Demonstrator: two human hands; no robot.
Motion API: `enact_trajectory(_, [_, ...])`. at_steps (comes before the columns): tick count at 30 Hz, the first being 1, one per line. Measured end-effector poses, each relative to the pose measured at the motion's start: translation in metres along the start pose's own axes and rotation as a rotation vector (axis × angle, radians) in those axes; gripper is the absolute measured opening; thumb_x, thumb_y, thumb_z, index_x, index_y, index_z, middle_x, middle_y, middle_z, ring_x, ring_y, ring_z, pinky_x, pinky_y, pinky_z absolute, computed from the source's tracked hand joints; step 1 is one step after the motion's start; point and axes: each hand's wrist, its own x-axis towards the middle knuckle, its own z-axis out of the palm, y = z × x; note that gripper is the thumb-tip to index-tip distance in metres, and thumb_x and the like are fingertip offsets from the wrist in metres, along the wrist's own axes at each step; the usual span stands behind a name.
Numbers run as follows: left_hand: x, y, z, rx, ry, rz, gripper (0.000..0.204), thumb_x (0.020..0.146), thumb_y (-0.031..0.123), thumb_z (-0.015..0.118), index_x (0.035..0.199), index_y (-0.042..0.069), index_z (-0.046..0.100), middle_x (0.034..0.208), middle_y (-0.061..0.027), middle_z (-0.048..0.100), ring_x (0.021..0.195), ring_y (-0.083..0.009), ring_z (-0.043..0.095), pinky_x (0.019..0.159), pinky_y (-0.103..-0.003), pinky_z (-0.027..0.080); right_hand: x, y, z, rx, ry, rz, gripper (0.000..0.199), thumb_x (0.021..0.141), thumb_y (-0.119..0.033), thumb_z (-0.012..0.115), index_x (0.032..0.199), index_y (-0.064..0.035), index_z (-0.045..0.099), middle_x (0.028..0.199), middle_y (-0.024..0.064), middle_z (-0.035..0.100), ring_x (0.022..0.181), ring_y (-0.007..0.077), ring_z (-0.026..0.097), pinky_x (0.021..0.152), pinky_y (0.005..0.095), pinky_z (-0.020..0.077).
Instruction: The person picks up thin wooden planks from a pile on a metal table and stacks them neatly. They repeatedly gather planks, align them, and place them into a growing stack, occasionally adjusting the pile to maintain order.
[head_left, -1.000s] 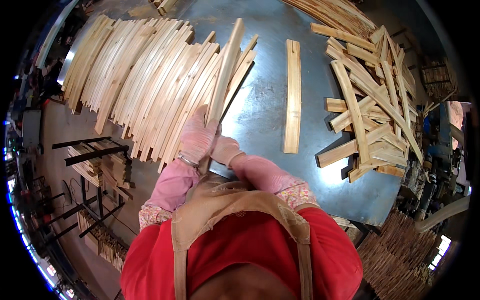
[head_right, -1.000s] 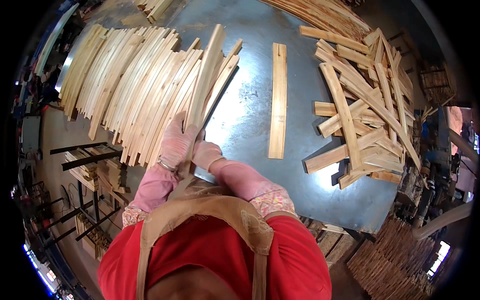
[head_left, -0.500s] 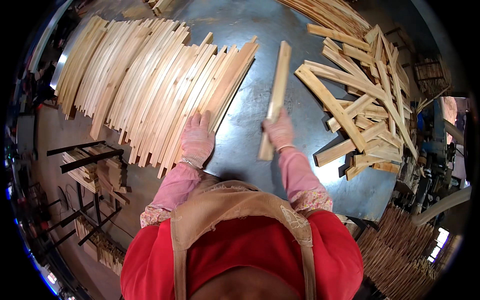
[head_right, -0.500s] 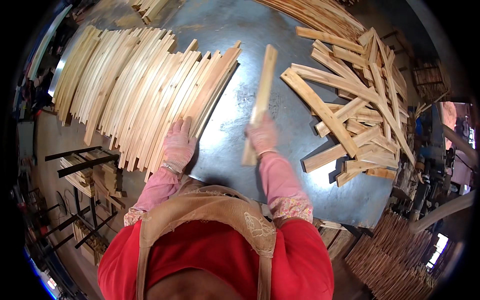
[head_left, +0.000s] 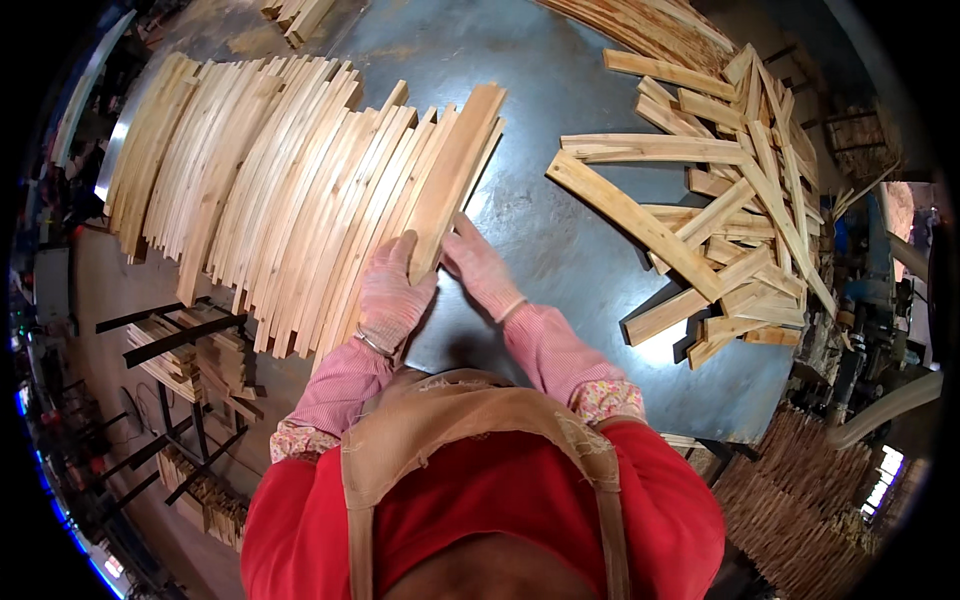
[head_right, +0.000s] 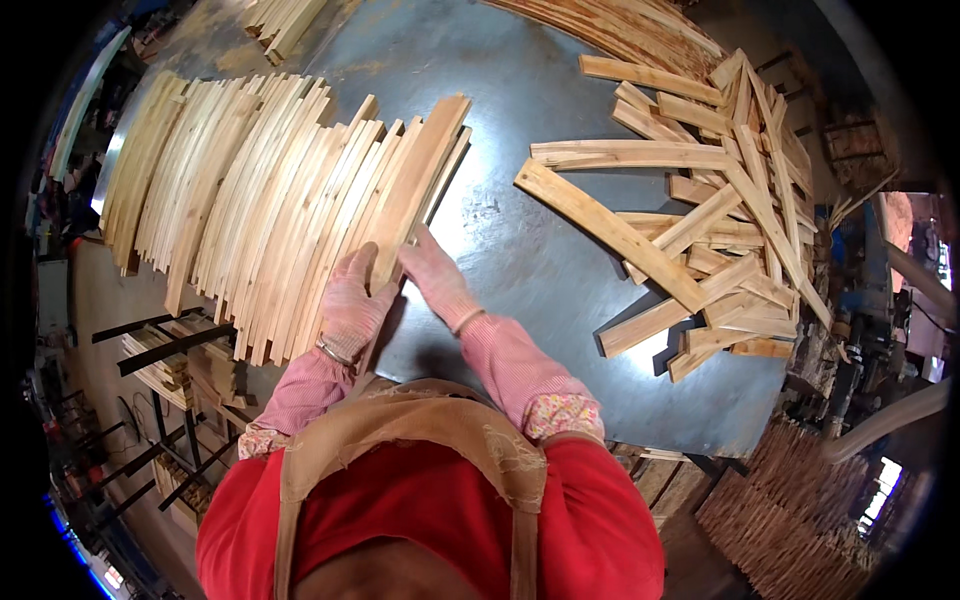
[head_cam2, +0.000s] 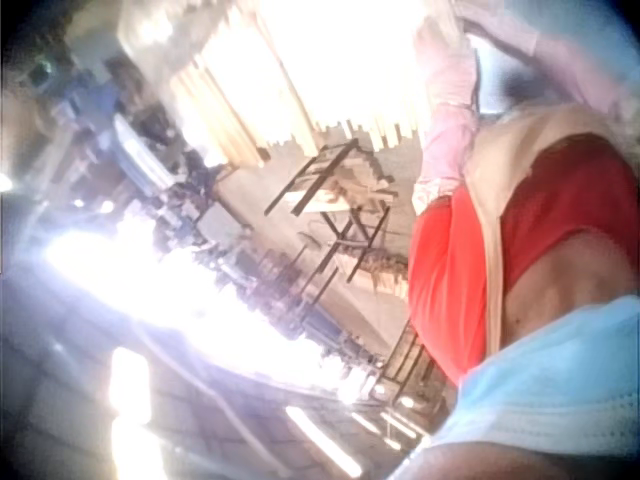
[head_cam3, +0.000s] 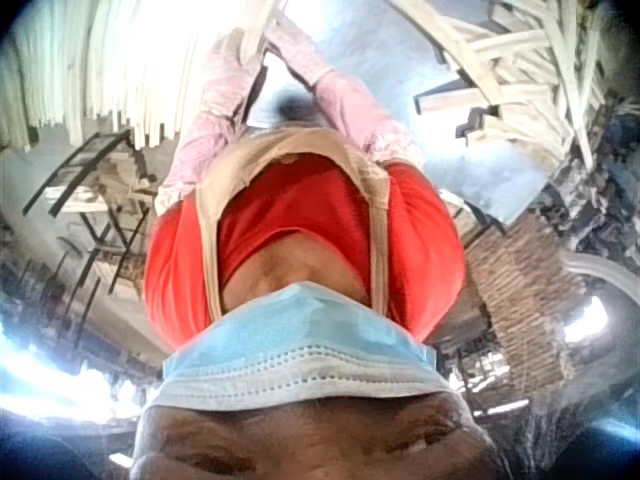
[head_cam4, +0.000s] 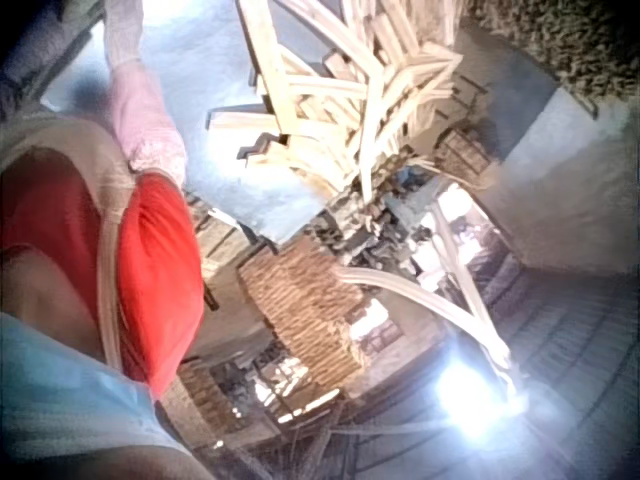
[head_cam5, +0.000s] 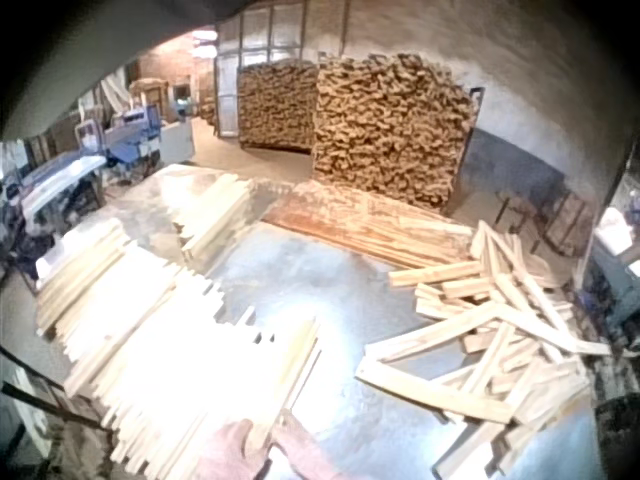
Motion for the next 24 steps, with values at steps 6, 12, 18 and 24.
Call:
enact_trajectory(6, [0.06,0.011,-0.061,0.344,0.432,0.69,0.075,0.08,0.031,0.08,0.15,0.015,0.058,0.152,-0.0216,0.054,0.141,-0.0397,0.052,0.122,-0.058,0.034,0.069,-0.104,-0.015,-0.341,-0.336,-0.031,0.052,0.1,-0.021,0.061,0.148,-0.0011,0.056,0.132,0.0214,0.071,0.123,0.026,0.066,0.109,0.0369,0.0487])
enact_trajectory(12, [0.121,-0.011,-0.138,0.851,-0.167,0.516,0.079,0.087,0.045,0.076,0.155,0.016,0.051,0.145,-0.0143,0.061,0.136,-0.0353,0.056,0.119,-0.054,0.039,0.081,-0.154,-0.058,-0.774,-0.328,-0.056,0.046,0.099,-0.023,0.069,0.143,-0.0118,0.066,0.137,0.0182,0.07,0.13,0.0361,0.065,0.115,0.0401,0.0473])
enact_trajectory(18, [0.151,-0.155,-0.22,0.572,0.241,-0.597,0.102,0.083,0.063,0.078,0.164,0.014,0.042,0.153,-0.0176,0.058,0.141,-0.0306,0.055,0.117,-0.042,0.044,0.151,-0.061,-0.346,-0.176,0.936,-0.062,0.036,0.103,-0.035,0.07,0.113,-0.0002,0.068,0.083,0.0033,0.061,0.071,0.0151,0.056,0.059,0.0302,0.0446])
enact_trajectory(24, [0.148,-0.265,-0.257,0.466,0.285,-0.576,0.104,0.084,0.061,0.079,0.161,0.001,0.043,0.151,-0.0267,0.06,0.142,-0.0399,0.056,0.119,-0.047,0.043,0.181,-0.035,-0.368,0.331,0.874,-0.025,0.03,0.104,-0.034,0.07,0.111,-0.0044,0.071,0.087,0.0054,0.066,0.068,0.0152,0.061,0.05,0.0285,0.0469])
